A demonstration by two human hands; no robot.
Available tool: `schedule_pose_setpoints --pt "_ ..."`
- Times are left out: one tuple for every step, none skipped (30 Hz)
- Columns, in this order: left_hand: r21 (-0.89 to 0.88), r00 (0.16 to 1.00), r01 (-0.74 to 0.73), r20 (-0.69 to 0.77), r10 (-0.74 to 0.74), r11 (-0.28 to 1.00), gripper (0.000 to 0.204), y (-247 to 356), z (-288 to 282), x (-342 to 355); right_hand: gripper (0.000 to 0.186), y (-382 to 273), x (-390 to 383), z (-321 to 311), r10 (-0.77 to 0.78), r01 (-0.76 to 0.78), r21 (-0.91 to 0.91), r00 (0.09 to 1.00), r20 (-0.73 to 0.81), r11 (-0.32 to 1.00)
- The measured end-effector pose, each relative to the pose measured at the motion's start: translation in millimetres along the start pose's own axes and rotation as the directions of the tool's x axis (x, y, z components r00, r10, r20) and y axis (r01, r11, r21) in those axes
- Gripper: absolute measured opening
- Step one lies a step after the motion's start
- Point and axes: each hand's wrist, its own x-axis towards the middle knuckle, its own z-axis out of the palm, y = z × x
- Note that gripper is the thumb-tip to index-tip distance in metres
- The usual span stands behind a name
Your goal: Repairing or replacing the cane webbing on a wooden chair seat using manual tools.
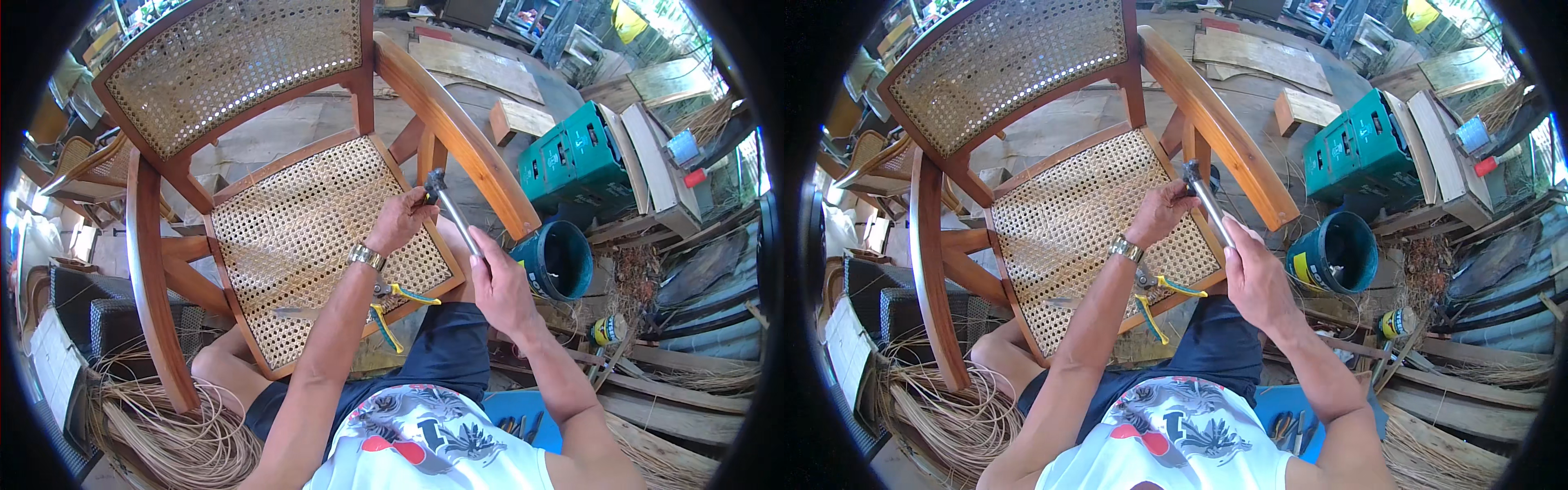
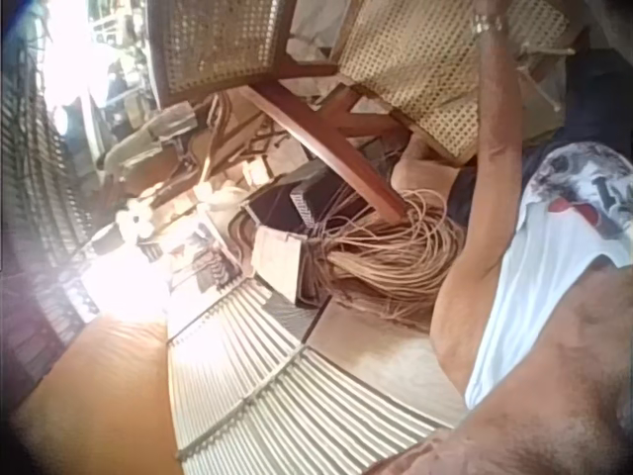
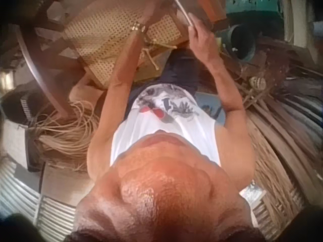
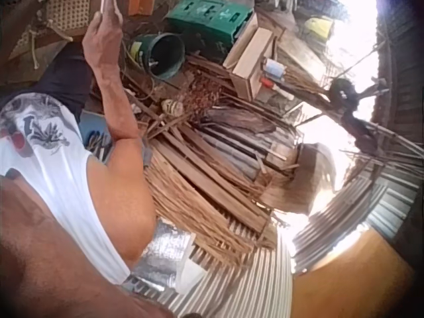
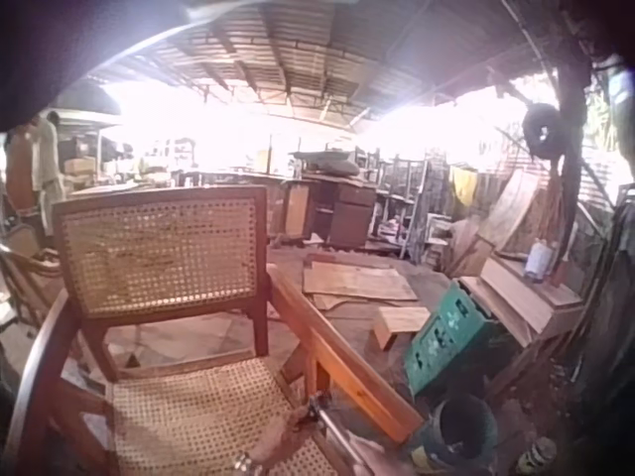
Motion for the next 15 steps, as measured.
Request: schedule_pose_setpoints --pt "-0.014 1.000 -0.011 -0.020 0.011 1.000 0.027 -2 2 0 0.048 1 0 3 0.105 -0.105 -0.004 0.993 0.050 0.994" --pt "-0.014 1.000 -0.003 -0.014 0.003 1.000 0.027 -4 4 0 0.048 1 0 6 0.084 -0.084 -0.002 0.994 0.071 0.996" --pt "-0.142 0.998 -0.043 -0.059 0.035 0.989 0.028 -6 6 0 0.047 0 -1 8 0.001 -0.002 -0.015 0.999 -0.038 1.000" --pt "-0.257 0.997 -0.011 -0.073 -0.008 0.966 0.029 -8 9 1 0.047 -1 -3 10 -0.118 0.114 -0.031 0.981 -0.153 0.993" --pt "-0.273 0.992 -0.087 -0.109 0.059 0.958 0.029 -10 9 0 0.047 -1 -3 11 -0.084 0.079 -0.041 0.987 -0.139 0.996" --pt "-0.227 0.998 -0.023 -0.069 0.007 0.974 0.028 -13 9 0 0.046 -1 -4 12 -0.040 0.035 -0.072 0.997 -0.070 0.997" --pt "-0.178 0.998 0.036 -0.036 -0.044 0.983 0.028 -16 9 1 0.046 -1 -4 11 0.034 -0.036 -0.117 0.999 -0.022 0.992" --pt "-0.182 0.998 0.038 -0.035 -0.046 0.983 0.028 -19 10 0 0.046 -2 -5 10 0.003 -0.003 -0.108 1.000 0.001 0.994" --pt "-0.216 0.998 -0.026 -0.053 0.015 0.976 0.030 -22 11 3 0.046 -2 -5 9 0.042 -0.044 -0.077 0.999 -0.028 0.996" --pt "-0.253 0.997 -0.059 -0.060 0.046 0.966 0.034 -25 11 5 0.046 -2 -5 6 0.077 -0.079 -0.046 0.996 -0.051 0.996" --pt "-0.253 0.994 -0.087 -0.087 0.067 0.963 0.034 -29 12 7 0.045 -1 -4 7 0.005 -0.009 -0.046 0.996 -0.084 0.999" --pt "-0.129 0.999 -0.027 -0.035 0.023 0.991 0.034 -31 14 9 0.045 0 -3 4 0.016 -0.020 -0.047 0.996 -0.087 0.999" --pt "0.000 1.000 0.005 -0.001 -0.005 1.000 0.035 -34 12 10 0.044 3 -3 -1 0.140 -0.137 -0.070 0.990 0.031 0.988" --pt "-0.116 0.999 -0.033 -0.023 0.030 0.993 0.035 -33 13 12 0.043 7 0 -2 0.181 -0.173 -0.076 0.978 0.104 0.982" --pt "-0.012 0.999 -0.053 0.005 0.053 0.999 0.035 -33 10 9 0.043 9 -3 -3 0.218 -0.211 -0.068 0.970 0.110 0.975"
